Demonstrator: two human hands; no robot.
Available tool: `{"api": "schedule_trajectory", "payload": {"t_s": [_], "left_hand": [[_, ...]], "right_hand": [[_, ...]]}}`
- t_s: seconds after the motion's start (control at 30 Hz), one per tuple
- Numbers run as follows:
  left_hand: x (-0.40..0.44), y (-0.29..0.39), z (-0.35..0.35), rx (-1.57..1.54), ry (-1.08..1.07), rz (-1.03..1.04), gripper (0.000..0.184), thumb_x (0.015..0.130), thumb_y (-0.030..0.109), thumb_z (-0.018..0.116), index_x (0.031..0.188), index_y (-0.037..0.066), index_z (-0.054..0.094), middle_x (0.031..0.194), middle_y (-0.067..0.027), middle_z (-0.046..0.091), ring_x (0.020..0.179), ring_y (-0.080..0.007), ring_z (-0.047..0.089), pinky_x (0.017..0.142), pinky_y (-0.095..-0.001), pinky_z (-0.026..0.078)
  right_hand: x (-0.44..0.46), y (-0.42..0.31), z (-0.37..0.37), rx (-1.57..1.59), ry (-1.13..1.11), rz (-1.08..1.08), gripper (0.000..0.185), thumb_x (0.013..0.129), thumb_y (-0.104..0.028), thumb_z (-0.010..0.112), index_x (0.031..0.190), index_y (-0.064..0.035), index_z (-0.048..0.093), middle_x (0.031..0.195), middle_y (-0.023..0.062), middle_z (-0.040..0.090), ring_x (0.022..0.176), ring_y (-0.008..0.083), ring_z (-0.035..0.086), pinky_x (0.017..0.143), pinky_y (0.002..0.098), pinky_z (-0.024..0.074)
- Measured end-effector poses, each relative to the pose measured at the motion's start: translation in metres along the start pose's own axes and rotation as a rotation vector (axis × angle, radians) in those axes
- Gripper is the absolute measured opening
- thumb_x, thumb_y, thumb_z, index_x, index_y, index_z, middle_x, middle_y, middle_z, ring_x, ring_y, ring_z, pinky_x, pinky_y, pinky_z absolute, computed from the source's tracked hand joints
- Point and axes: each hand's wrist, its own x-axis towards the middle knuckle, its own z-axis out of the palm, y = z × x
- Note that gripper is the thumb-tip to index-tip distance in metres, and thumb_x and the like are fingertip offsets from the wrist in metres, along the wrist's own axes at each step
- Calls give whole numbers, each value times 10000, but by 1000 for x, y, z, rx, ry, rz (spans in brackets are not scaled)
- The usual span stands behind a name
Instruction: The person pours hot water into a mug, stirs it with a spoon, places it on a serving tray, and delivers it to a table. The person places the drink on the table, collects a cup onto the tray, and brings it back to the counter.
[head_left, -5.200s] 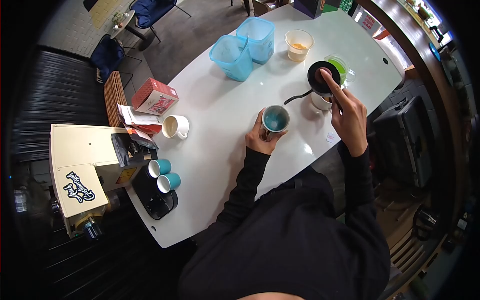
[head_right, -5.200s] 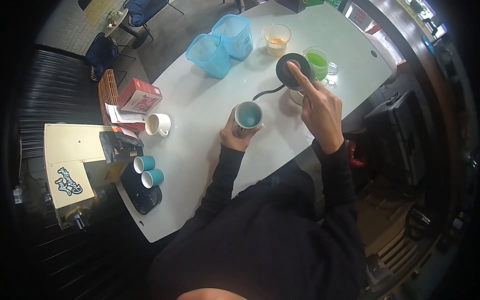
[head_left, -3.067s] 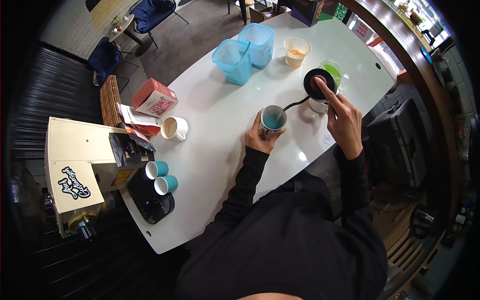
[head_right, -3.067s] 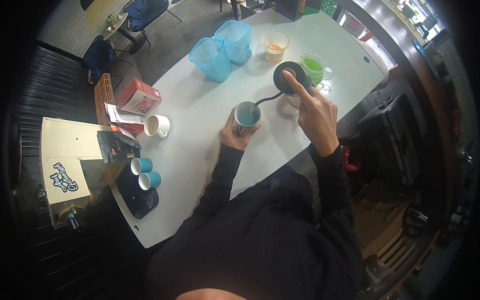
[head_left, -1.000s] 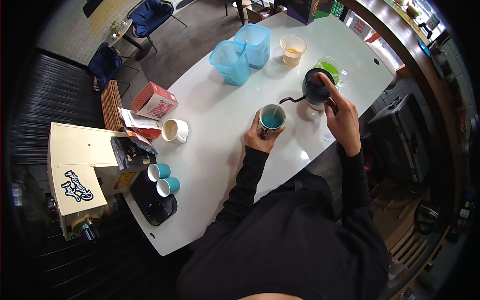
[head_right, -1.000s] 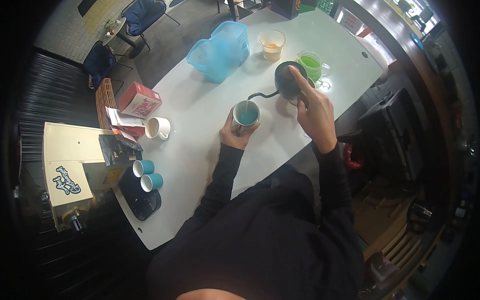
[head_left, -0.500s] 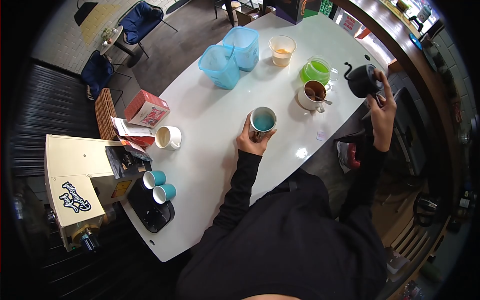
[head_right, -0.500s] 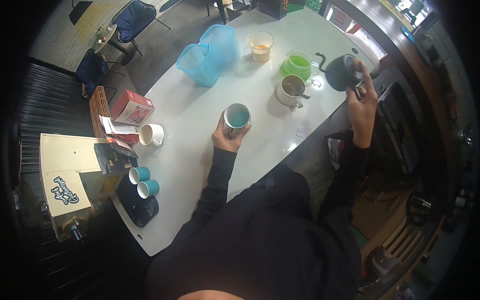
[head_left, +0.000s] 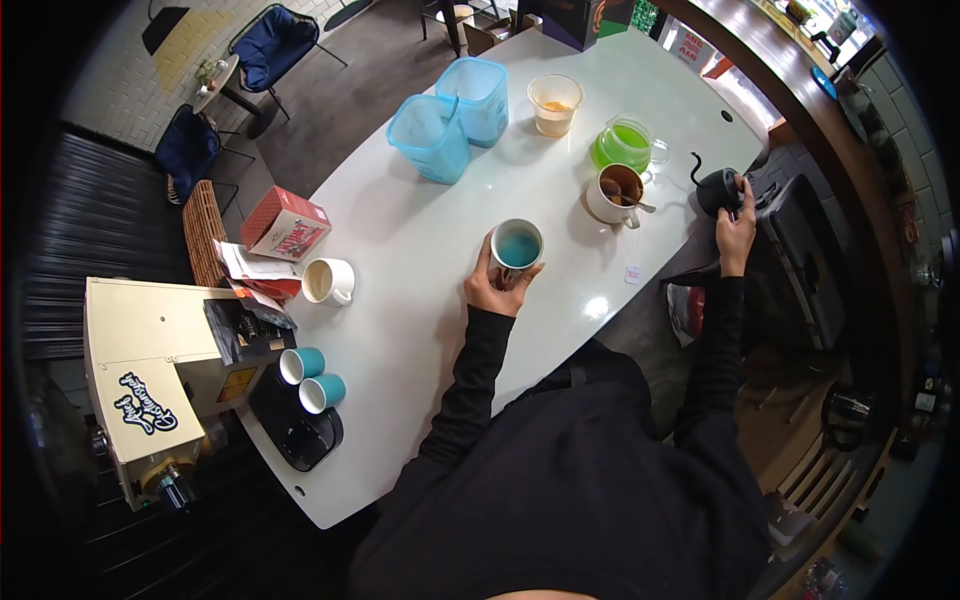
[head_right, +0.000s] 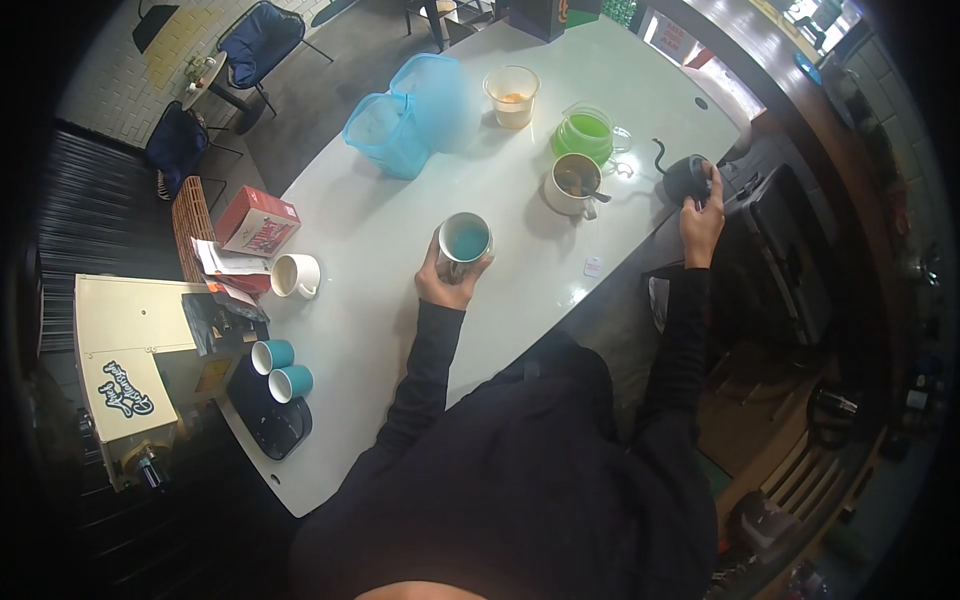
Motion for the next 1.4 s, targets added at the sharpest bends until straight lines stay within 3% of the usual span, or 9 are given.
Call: {"api": "schedule_trajectory", "payload": {"t_s": [0.5, 0.6, 0.8, 0.9, 0.97, 1.1, 1.23, 1.37, 1.4], "left_hand": [[0, 1, 1, -106, 2, -52, 841, 687, 308, 905, 1343, -28, 501, 779, -74, 714, 543, -50, 584, 513, -214, 479], [2, 20, -7, -11, -104, -139, 784, 750, 179, 859, 1367, -70, 445, 1097, -190, 691, 996, -230, 690, 839, -345, 572], [0, 3, 0, -106, -87, -150, 797, 740, 181, 867, 1371, -64, 447, 1120, -188, 676, 1008, -246, 685, 817, -340, 582], [-1, -8, 5, -107, 34, 1, 831, 680, 321, 906, 1323, -33, 517, 903, -121, 730, 699, -137, 692, 624, -271, 551], [-1, -3, 3, -96, 13, -53, 828, 683, 322, 904, 1321, -36, 516, 936, -134, 730, 772, -158, 713, 663, -289, 566], [-1, -5, 3, -60, 11, 28, 832, 687, 307, 903, 1333, -36, 505, 962, -142, 727, 793, -164, 714, 664, -287, 569], [0, 4, 2, -176, -18, -51, 842, 689, 282, 904, 1350, -35, 489, 991, -155, 723, 839, -190, 716, 703, -303, 573], [0, -7, 4, -140, 3, 22, 837, 692, 269, 903, 1351, -36, 488, 989, -156, 721, 828, -162, 708, 682, -292, 573], [0, -3, 2, -138, 6, 20, 837, 692, 269, 903, 1351, -36, 488, 989, -156, 721, 828, -162, 708, 682, -292, 573]], "right_hand": [[20, -16, 40, -284, -39, 163, 709, 815, -42, 555, 1472, -172, 321, 1185, 233, 645, 1058, 453, 615, 941, 482, 480], [28, -7, 44, -290, -66, 168, 732, 841, -70, 569, 1494, -170, 254, 1162, 240, 650, 1055, 462, 615, 933, 484, 484], [28, -2, 32, -190, -249, 58, 763, 875, -156, 616, 1509, -144, 191, 1221, 264, 603, 1081, 443, 611, 925, 468, 489], [13, -16, 22, -409, -249, 158, 707, 893, -214, 629, 1486, -130, 254, 1163, 271, 611, 1052, 439, 620, 894, 470, 497], [-2, -28, 18, -459, -45, 69, 574, 911, -258, 628, 1404, -89, 387, 1057, 257, 627, 965, 425, 642, 839, 471, 504], [-30, -87, 7, -355, -190, 44, 315, 932, -309, 623, 1045, -15, 624, 935, 211, 645, 848, 357, 651, 744, 454, 499], [-42, -109, 17, -283, -406, 158, 415, 911, -384, 645, 809, 18, 652, 666, 210, 644, 640, 375, 659, 616, 456, 490], [-46, -102, 35, -251, -450, 94, 455, 894, -395, 661, 753, 38, 656, 654, 222, 634, 631, 368, 658, 597, 442, 488], [-47, -98, 41, -227, -442, 67, 462, 901, -389, 663, 755, 49, 652, 605, 185, 605, 556, 277, 608, 541, 398, 438]]}}
